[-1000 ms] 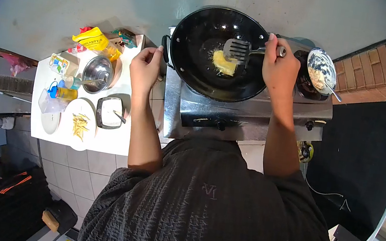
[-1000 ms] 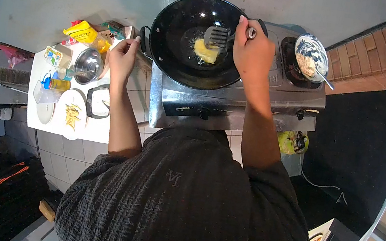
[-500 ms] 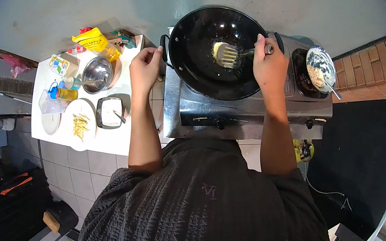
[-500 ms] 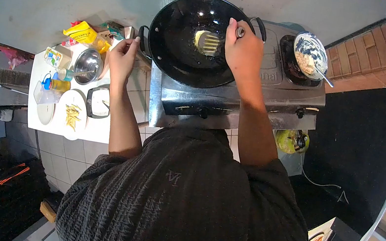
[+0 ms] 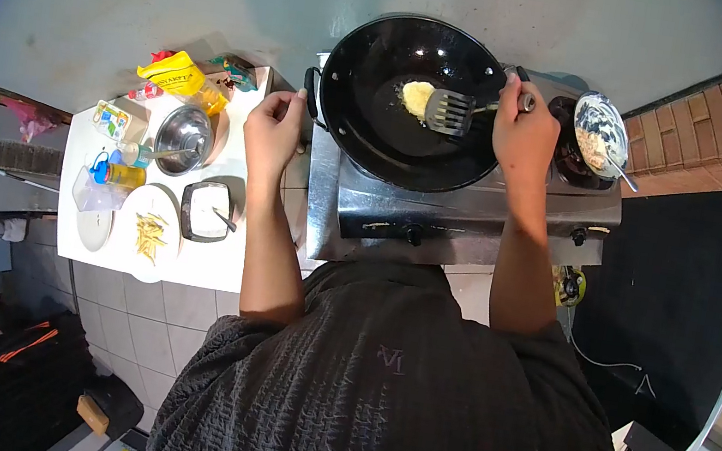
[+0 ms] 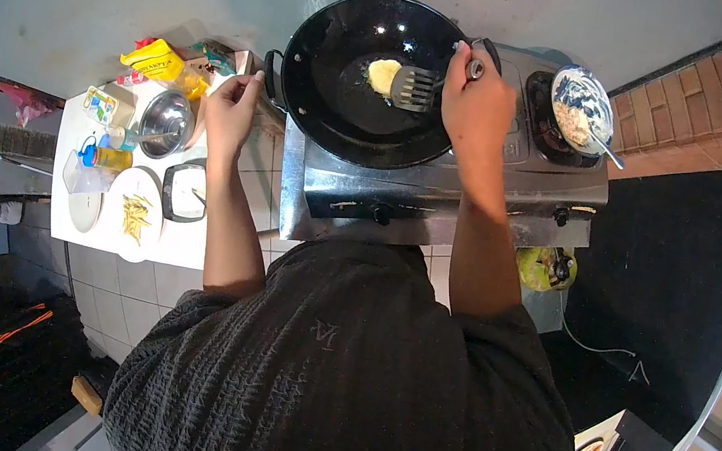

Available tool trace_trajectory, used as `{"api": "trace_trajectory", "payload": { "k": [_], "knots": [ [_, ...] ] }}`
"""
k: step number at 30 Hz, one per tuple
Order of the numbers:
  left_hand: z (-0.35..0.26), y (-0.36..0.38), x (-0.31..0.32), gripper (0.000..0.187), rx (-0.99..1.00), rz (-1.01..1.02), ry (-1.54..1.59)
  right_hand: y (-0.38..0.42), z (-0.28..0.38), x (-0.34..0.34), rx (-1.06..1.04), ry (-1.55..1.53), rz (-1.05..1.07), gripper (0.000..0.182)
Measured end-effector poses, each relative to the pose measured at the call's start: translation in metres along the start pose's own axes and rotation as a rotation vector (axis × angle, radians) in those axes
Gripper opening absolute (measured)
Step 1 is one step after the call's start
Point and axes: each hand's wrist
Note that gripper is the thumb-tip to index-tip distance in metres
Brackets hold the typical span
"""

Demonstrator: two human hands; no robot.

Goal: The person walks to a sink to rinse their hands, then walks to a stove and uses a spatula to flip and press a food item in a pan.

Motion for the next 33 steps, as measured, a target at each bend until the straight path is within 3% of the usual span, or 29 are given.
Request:
{"api": "trace_trajectory", "payload": {
  "k": [33],
  "knots": [
    [-0.006, -0.001, 0.0, 0.027, -0.004, 0.023, 0.0, -0.004, 0.003, 0.027, 0.037, -0.051, -0.013, 0.033]
  ]
}}
Point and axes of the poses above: each hand's wrist, its own y-axis away from the middle knuckle, its own x-axis out of the palm, z = x × y, and after that the axes turned 5 degrees about z, right-handed
